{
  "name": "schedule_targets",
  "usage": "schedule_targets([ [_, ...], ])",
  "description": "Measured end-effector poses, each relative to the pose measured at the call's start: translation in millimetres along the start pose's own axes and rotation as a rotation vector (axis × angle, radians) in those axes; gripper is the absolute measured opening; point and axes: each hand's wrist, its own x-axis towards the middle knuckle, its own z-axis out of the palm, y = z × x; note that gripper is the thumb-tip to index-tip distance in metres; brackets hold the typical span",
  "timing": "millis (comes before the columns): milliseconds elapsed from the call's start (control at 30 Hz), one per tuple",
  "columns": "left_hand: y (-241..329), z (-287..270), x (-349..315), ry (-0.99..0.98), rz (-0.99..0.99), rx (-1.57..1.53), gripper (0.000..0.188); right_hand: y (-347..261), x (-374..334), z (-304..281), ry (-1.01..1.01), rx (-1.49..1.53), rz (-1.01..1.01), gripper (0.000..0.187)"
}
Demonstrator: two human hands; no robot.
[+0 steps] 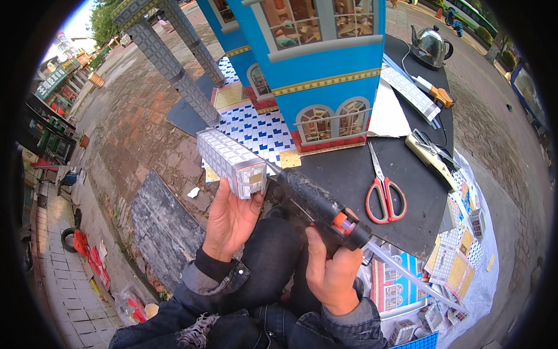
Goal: The person folds patterned paper sheets into rectangular columns and uses a hot glue gun to attach them to a blue paper house model. The person repeatedly applies glue, aligns the columns, and presses them into place on the model's base.
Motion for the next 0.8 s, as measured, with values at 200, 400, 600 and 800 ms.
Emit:
schedule_targets([
  [200, 0, -2, 0, -0.019, -0.019, -0.001, 0.050, 2, 1, 0, -0.052, -0.027, 0.016, 0.032],
  [400, 7, -5, 11, -0.014, 0.066, 0.246, 0.048, 9, 5, -5, -0.026, -0.113, -0.009, 0.040],
  [600, 13, -21, 53, -0.039, 0.323, 0.937, 0.044, 21, 14, -22, 0.200, 0.102, 0.066, 0.042],
  [800, 5, -33, 65, -0.047, 0.309, 1.046, 0.039, 27, 18, -29, 0.257, 0.124, 0.075, 0.039],
])
